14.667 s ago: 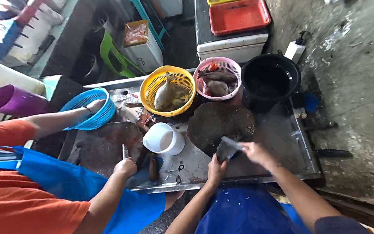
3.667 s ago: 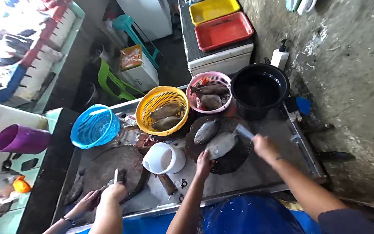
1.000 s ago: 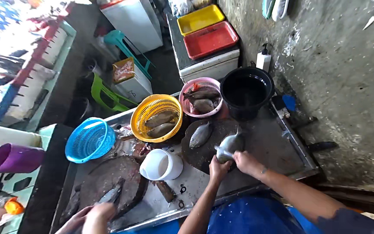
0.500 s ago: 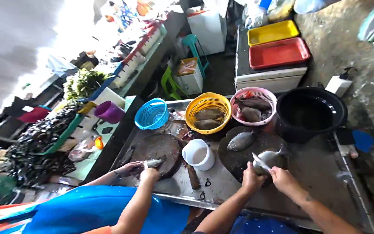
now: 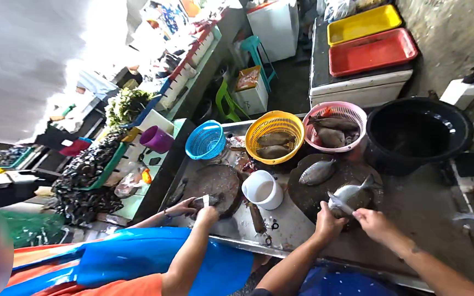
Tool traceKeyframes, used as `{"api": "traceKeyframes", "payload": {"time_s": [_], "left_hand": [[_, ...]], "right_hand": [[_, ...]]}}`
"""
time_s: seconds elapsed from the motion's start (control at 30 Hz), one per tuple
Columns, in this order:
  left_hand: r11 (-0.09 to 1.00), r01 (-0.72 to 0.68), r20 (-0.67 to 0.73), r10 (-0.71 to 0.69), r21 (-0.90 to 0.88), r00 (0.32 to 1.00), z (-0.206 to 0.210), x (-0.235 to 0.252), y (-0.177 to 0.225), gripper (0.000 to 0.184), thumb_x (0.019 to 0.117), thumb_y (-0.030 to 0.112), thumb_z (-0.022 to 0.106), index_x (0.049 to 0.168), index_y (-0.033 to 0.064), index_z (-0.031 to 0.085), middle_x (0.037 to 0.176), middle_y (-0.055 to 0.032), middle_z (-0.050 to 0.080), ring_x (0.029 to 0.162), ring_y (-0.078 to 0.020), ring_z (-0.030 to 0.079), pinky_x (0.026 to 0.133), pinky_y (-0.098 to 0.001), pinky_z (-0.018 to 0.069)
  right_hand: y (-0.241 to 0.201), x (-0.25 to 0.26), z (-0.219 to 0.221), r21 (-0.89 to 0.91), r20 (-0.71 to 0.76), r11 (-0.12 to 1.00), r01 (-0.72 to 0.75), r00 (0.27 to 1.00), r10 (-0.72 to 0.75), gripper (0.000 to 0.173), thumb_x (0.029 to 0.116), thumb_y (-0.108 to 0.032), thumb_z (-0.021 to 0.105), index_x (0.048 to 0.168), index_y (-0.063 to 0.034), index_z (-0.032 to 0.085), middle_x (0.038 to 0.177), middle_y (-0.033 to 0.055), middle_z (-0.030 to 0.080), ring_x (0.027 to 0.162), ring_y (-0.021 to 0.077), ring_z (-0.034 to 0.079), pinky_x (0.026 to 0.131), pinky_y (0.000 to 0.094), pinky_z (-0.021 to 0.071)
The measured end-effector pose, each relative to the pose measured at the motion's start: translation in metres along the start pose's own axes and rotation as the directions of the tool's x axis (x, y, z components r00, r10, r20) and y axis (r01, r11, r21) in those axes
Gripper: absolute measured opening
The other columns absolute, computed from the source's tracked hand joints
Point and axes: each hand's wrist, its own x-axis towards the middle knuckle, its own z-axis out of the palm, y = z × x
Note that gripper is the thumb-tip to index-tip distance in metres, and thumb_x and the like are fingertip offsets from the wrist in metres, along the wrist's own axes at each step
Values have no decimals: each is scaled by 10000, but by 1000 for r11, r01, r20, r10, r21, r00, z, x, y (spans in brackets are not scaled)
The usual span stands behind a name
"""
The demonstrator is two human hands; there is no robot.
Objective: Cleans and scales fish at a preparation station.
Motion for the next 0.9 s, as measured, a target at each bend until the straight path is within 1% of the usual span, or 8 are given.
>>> {"api": "traceKeyframes", "payload": {"time_s": [0.13, 0.27, 0.4, 0.53, 0.63, 0.73, 0.83, 0.9], "left_hand": [[999, 24, 29, -23, -28, 999, -1, -1, -8, 770, 783, 263, 860, 1402, 37, 461, 1065, -141, 734, 941, -232, 744, 872, -458, 616], [999, 27, 83, -23, -37, 996, -2, 4, -9, 824, 766, 229, 865, 1455, 72, 440, 1120, -131, 730, 970, -228, 742, 883, -463, 619], [999, 13, 80, -10, -47, 997, -1, 4, -2, 818, 760, 216, 853, 1454, 80, 442, 1120, -121, 729, 986, -213, 735, 893, -453, 613], [999, 19, 102, -15, -36, 995, -2, 6, -9, 820, 777, 234, 855, 1457, 66, 429, 1127, -126, 727, 992, -212, 736, 895, -452, 615], [1000, -1, 96, 3, -30, 995, 0, 7, -4, 823, 765, 231, 864, 1446, 62, 434, 1129, -122, 725, 1004, -204, 732, 909, -440, 611], [1000, 2, 79, -2, 9, 997, -6, 10, 0, 842, 759, 245, 864, 1450, 51, 425, 1125, -133, 726, 1009, -222, 730, 913, -459, 603], [1000, -6, 76, 6, 3, 997, -9, 9, -7, 852, 768, 248, 867, 1467, 46, 424, 1176, -140, 716, 1048, -222, 724, 939, -457, 603], [1000, 1, 94, 1, -24, 996, -8, 12, -8, 873, 741, 234, 887, 1455, 37, 425, 1196, -146, 701, 1048, -218, 720, 929, -448, 612]], "right_hand": [[27, 17, -17, -57, -111, 997, -60, 992, 53, 406, 1101, -302, 459, 1130, 23, 700, 1078, 288, 710, 1072, 463, 688, 938, 671, 515], [10, 2, -8, -6, 11, 1000, -1, 1000, 1, 401, 1083, -336, 500, 1091, -19, 744, 1024, 242, 729, 1025, 417, 698, 924, 644, 525], [23, 4, -9, -42, -94, 996, -82, 993, 78, 409, 1105, -302, 436, 1164, 16, 686, 1083, 287, 705, 1076, 462, 685, 946, 656, 521], [29, 2, -12, 40, 17, 999, -4, 1000, 3, 395, 1081, -326, 501, 1109, -21, 750, 1029, 234, 733, 1018, 403, 703, 925, 637, 529], [36, 3, -9, -47, -113, 993, -109, 988, 103, 402, 1104, -320, 426, 1158, -14, 680, 1051, 267, 713, 1044, 446, 701, 911, 657, 536], [19, -7, -4, 58, 4, 998, 6, 1000, -6, 402, 1085, -325, 486, 1081, 3, 719, 976, 239, 710, 959, 400, 694, 881, 624, 533], [37, 7, -21, 17, -36, 997, -76, 996, 76, 402, 1094, -333, 455, 1138, -21, 704, 1082, 247, 717, 1066, 420, 697, 927, 643, 529], [34, -8, 5, 45, -95, 995, -86, 991, 90, 389, 1082, -318, 443, 1191, -46, 697, 1097, 216, 724, 1067, 378, 703, 949, 598, 543]]}}
